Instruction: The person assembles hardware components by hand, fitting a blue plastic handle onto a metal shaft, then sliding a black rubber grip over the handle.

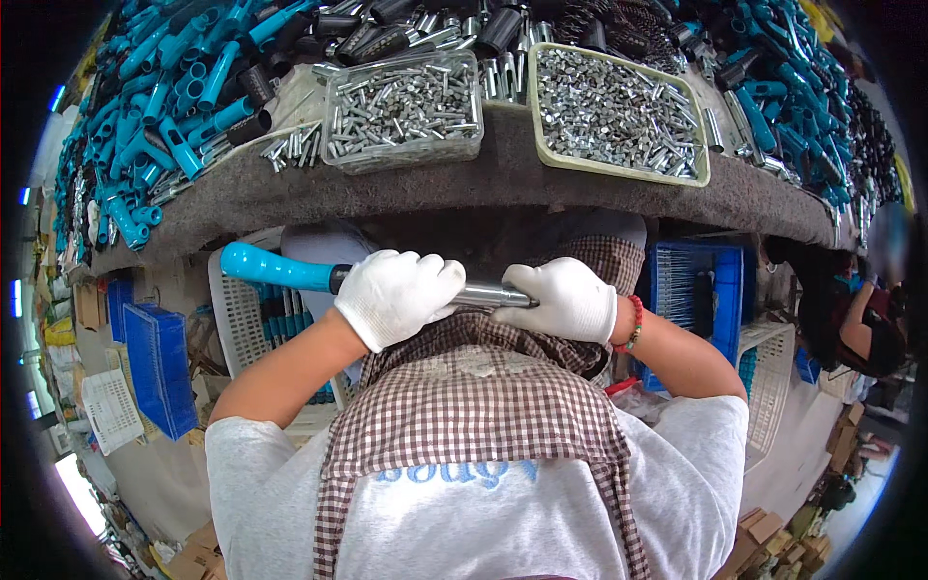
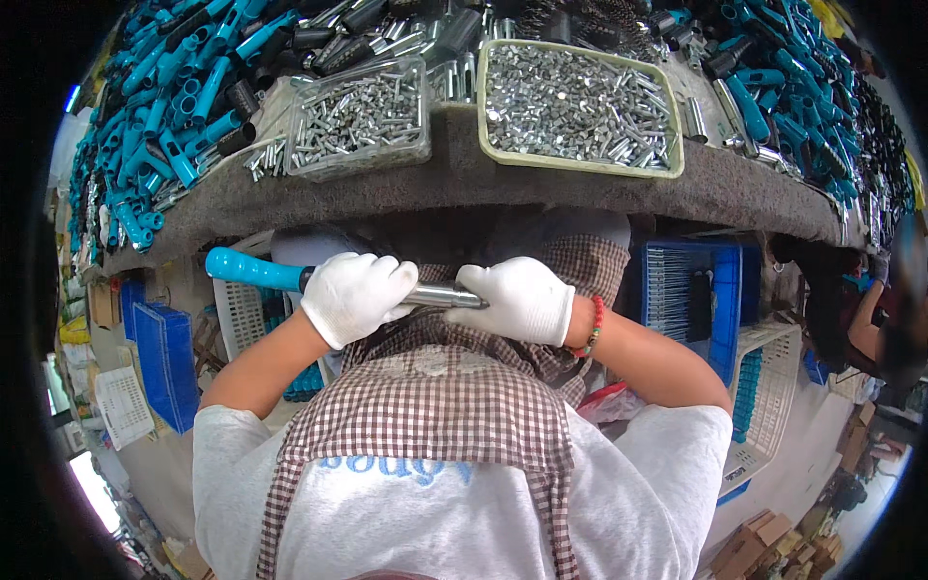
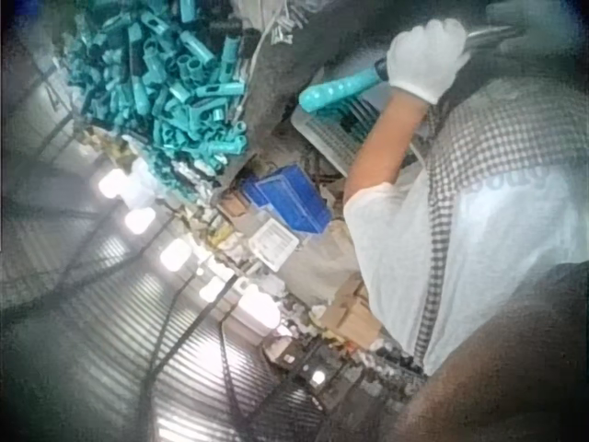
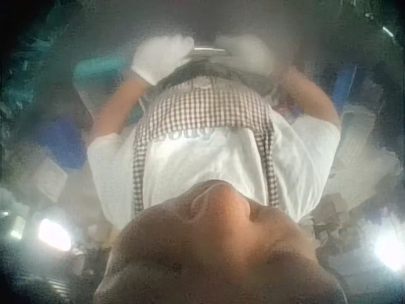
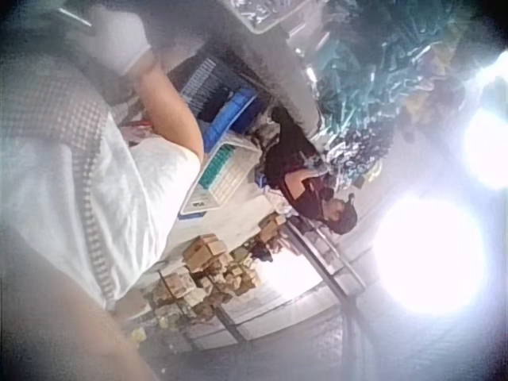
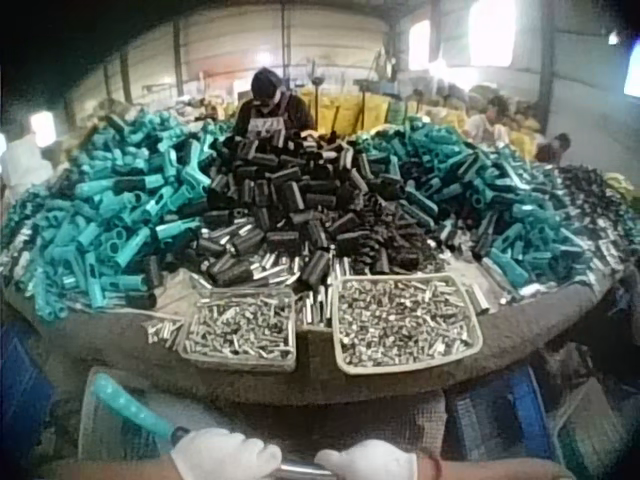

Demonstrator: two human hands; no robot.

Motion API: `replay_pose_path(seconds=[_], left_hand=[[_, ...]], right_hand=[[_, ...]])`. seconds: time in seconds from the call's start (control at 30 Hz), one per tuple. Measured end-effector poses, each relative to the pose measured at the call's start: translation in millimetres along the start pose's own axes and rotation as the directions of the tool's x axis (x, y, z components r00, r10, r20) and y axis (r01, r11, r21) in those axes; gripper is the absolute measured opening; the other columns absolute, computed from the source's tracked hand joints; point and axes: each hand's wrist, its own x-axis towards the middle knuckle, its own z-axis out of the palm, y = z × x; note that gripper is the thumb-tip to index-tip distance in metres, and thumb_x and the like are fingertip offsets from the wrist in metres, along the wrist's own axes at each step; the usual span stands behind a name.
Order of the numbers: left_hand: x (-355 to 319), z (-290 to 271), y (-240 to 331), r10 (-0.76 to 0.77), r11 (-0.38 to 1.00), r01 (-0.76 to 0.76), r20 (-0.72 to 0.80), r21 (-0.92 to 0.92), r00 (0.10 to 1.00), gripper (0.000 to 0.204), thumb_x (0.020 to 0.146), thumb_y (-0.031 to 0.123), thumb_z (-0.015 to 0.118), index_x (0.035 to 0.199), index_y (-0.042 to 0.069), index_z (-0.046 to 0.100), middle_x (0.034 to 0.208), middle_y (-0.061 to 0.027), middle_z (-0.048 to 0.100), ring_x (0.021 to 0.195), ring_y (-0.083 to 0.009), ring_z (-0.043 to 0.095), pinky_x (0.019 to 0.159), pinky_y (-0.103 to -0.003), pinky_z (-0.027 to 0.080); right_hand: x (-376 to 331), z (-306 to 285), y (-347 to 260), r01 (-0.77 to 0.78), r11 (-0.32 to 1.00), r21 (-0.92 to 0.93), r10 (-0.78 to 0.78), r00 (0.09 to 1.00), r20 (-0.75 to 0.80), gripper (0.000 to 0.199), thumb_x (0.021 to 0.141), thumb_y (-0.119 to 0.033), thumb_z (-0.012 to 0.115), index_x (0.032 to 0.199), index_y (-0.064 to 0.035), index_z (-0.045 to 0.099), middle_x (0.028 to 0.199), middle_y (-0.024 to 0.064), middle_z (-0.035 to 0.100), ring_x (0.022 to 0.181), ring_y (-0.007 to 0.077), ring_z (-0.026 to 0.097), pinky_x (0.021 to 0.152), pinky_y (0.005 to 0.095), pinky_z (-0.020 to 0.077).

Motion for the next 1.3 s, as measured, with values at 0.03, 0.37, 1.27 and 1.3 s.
replay_pose_path(seconds=[0.03,0.37,1.27,1.3], left_hand=[[1,0,0,-0.003,1.0,0.004,-0.024,0.029,1.0,0.03,0.072,0.031,0.072,0.089,0.012,0.055,0.072,-0.0009,0.054,0.063,-0.0174,0.061,0.057,-0.032,0.05],[-3,6,-5,-0.067,0.97,0.116,0.225,-0.212,0.972,0.033,0.079,0.039,0.069,0.082,0.009,0.055,0.072,-0.0101,0.058,0.068,-0.0292,0.063,0.061,-0.041,0.051],[-3,41,8,-0.306,-0.453,0.158,0.319,-0.877,0.897,0.057,0.081,0.045,0.073,0.11,0.001,0.05,0.081,-0.0089,0.059,0.064,-0.0167,0.059,0.06,-0.029,0.051],[-2,40,10,-0.307,-0.449,0.167,0.327,-0.878,0.894,0.061,0.081,0.048,0.073,0.111,0.0,0.05,0.081,-0.0092,0.06,0.065,-0.0167,0.06,0.06,-0.029,0.051]], right_hand=[[0,1,2,-0.012,0.995,0.103,0.014,1.0,-0.016,0.04,0.082,-0.042,0.071,0.087,-0.0036,0.059,0.06,0.0168,0.058,0.058,0.0359,0.062,0.052,0.042,0.048],[3,6,-1,0.166,0.983,-0.079,-0.169,0.985,-0.028,0.024,0.084,-0.027,0.064,0.085,-0.0057,0.052,0.06,0.0107,0.058,0.056,0.0315,0.063,0.048,0.045,0.0488],[18,-223,230,-0.791,0.599,-0.124,0.565,0.527,-0.635,0.04,0.081,-0.038,0.055,0.101,-0.007,0.071,0.104,0.021,0.068,0.097,0.0374,0.065,0.087,0.0436,0.0506],[25,-226,232,-0.79,0.613,-0.018,0.577,0.462,-0.674,0.042,0.081,-0.036,0.056,0.102,-0.0034,0.07,0.107,0.0216,0.067,0.099,0.0371,0.065,0.089,0.0434,0.0505]])
